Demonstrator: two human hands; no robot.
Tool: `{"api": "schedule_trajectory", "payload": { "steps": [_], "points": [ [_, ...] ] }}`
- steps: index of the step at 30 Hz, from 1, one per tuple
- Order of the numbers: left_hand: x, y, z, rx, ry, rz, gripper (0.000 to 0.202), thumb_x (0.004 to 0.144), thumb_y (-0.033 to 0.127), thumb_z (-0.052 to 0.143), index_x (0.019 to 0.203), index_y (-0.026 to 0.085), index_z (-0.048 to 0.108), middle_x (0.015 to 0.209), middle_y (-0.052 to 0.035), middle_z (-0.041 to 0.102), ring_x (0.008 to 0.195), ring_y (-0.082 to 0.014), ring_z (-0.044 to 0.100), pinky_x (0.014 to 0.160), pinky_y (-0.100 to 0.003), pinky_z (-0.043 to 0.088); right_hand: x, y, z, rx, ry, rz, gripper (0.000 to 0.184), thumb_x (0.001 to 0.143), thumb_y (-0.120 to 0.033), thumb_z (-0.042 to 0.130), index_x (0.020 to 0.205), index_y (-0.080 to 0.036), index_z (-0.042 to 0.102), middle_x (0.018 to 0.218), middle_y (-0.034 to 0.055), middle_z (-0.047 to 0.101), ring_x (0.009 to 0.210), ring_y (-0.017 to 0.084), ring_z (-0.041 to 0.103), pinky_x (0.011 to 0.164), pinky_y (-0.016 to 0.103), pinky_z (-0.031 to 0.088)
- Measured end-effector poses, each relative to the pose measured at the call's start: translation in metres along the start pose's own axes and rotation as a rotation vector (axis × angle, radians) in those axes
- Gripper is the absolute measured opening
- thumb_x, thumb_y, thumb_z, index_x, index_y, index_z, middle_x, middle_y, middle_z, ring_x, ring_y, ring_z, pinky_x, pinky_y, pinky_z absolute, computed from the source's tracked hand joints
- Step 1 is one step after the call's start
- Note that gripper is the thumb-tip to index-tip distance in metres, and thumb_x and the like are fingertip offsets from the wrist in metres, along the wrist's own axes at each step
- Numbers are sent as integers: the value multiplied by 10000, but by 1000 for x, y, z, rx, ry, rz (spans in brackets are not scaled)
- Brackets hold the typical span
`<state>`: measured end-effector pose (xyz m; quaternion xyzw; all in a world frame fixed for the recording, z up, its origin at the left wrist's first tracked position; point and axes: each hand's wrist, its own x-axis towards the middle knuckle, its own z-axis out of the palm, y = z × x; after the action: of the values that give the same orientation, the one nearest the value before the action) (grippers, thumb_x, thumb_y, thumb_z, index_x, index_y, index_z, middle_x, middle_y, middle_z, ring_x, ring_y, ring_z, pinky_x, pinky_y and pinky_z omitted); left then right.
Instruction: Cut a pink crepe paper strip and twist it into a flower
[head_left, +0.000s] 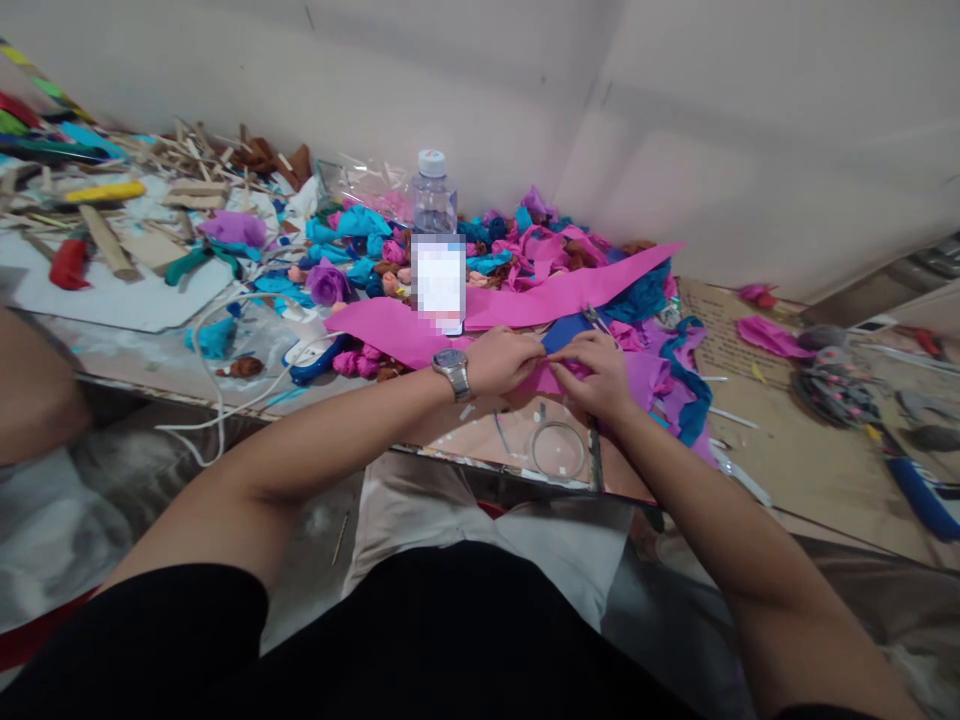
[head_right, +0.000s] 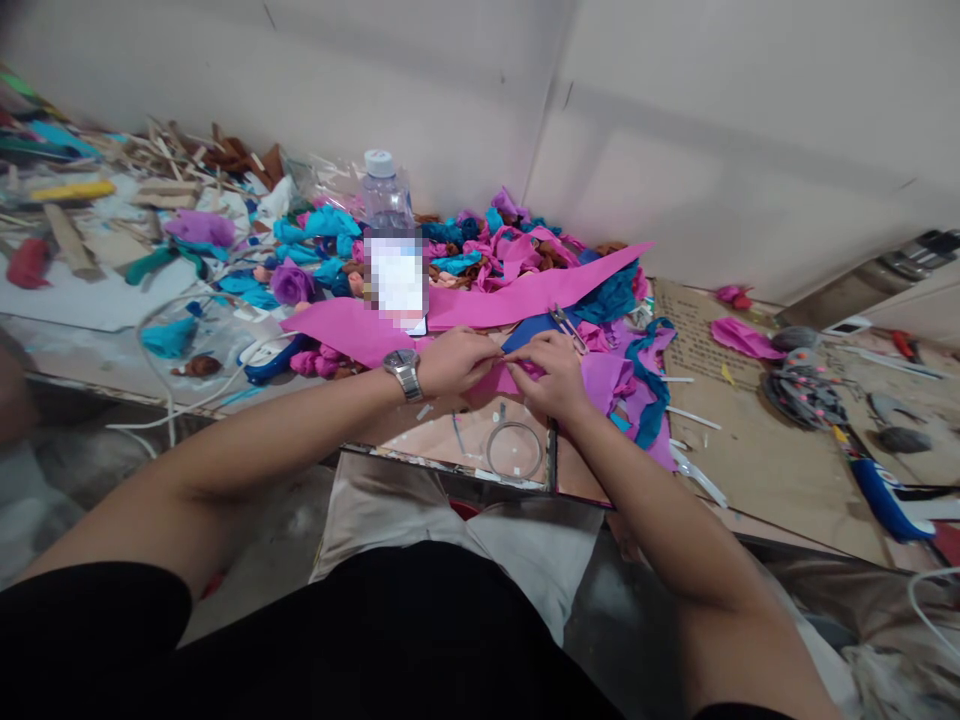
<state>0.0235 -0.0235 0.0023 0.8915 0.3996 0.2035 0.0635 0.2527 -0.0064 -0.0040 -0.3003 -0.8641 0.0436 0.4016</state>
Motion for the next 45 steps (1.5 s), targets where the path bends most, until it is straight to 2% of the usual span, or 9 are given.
{"api": "schedule_trajectory", "payload": {
  "steps": [4,12,20,29,37,41,45],
  "points": [
    [-2,3,-6,22,33,-62,308,1047,268,465,1001,188,759,961,-90,797,842,-234,710,782,-367,419,0,0,1,-4,32,1,87,926,-294,743,909,-274,826,831,34,805,904,258,681,871,453,540],
    [-4,7,-14,27,50,-223,336,1008,247,478,1155,207,777,1038,-103,815,874,-257,725,733,-368,415,1,-1,-1,4,54,16,75,922,-280,748,906,-267,820,832,42,800,894,260,670,843,449,529],
    [-4,6,-15,24,28,-252,345,1007,249,452,1099,185,778,1062,-112,809,923,-272,725,748,-375,430,1,1,0,7,71,11,79,923,-263,742,920,-270,821,860,39,820,896,255,671,856,456,530],
    [-3,8,-17,-7,13,-300,339,1006,257,444,1063,175,767,1011,-120,804,906,-282,721,704,-381,385,0,4,2,43,78,-23,75,926,-266,746,925,-283,819,871,30,828,882,247,690,880,479,551],
    [-5,8,-18,-24,3,-274,271,991,289,473,982,188,725,944,-90,787,832,-257,696,657,-368,337,0,5,3,61,79,-33,67,927,-264,754,883,-279,803,853,22,823,811,225,713,880,486,549],
    [-6,9,-17,-94,39,-183,365,1051,446,462,963,193,709,927,-79,777,799,-233,678,679,-348,361,0,2,3,66,61,-53,58,922,-261,760,890,-282,802,843,20,823,818,226,708,876,477,551],
    [-5,10,-14,-116,37,-100,355,1066,398,444,946,185,702,907,-81,763,805,-226,677,716,-346,383,0,0,4,74,40,-49,73,927,-262,739,902,-286,803,864,20,823,843,225,711,879,469,560]
  ]
}}
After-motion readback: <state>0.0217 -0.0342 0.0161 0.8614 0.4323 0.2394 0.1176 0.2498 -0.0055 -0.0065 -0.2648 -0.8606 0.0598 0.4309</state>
